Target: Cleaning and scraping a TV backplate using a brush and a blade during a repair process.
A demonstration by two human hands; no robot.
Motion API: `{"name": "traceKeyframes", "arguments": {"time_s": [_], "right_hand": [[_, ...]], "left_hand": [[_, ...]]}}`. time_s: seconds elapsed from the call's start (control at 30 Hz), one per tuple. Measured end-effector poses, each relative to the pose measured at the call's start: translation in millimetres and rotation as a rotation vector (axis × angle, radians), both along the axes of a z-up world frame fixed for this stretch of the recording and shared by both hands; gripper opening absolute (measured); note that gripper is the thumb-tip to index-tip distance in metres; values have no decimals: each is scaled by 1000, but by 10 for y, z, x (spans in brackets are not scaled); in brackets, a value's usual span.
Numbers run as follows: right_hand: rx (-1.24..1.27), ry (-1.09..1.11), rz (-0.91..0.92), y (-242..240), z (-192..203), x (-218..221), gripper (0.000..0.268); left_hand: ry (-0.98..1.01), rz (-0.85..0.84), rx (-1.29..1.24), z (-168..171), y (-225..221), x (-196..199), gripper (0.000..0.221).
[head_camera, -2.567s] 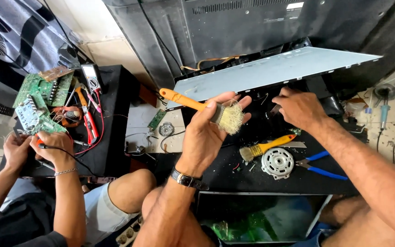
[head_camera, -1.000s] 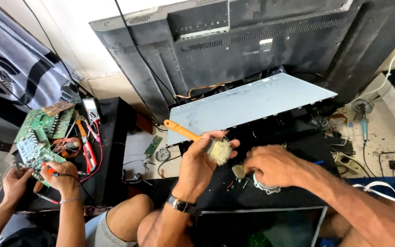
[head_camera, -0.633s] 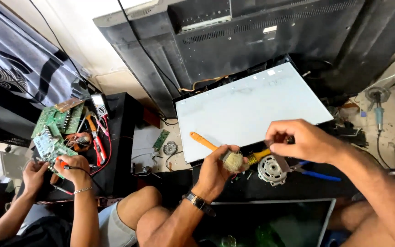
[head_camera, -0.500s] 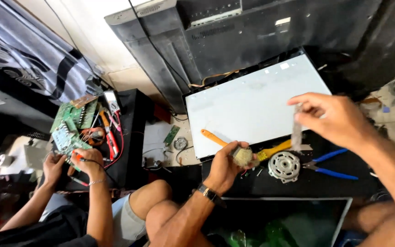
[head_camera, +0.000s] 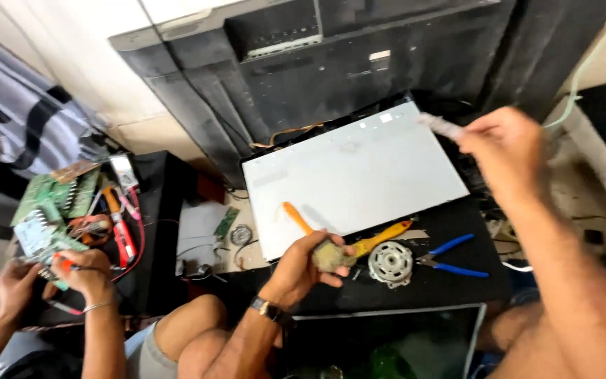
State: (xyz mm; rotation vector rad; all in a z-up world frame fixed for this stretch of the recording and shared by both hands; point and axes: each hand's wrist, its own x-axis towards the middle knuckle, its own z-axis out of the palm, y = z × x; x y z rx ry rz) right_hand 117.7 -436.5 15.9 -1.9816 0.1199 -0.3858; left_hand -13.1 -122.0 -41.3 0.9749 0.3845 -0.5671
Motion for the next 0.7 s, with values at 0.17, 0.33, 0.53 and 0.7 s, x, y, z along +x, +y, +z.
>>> {"name": "traceKeyframes", "arguments": {"time_s": [0.17, 0.33, 0.53, 0.7], "right_hand": [[723, 54, 64, -182, -159, 305, 17], [1029, 418, -40, 201, 334, 13, 16], [972, 385, 261, 233, 258, 79, 30], [888, 310, 310, 141, -162, 369, 15]], "left_hand": [[-189, -48, 307, 89, 56, -70, 31], [-597, -412, 1403, 204, 33, 3, 42], [-988, -446, 1567, 39, 234, 170, 11], [-970, -461, 1644, 7, 173, 255, 13]]}}
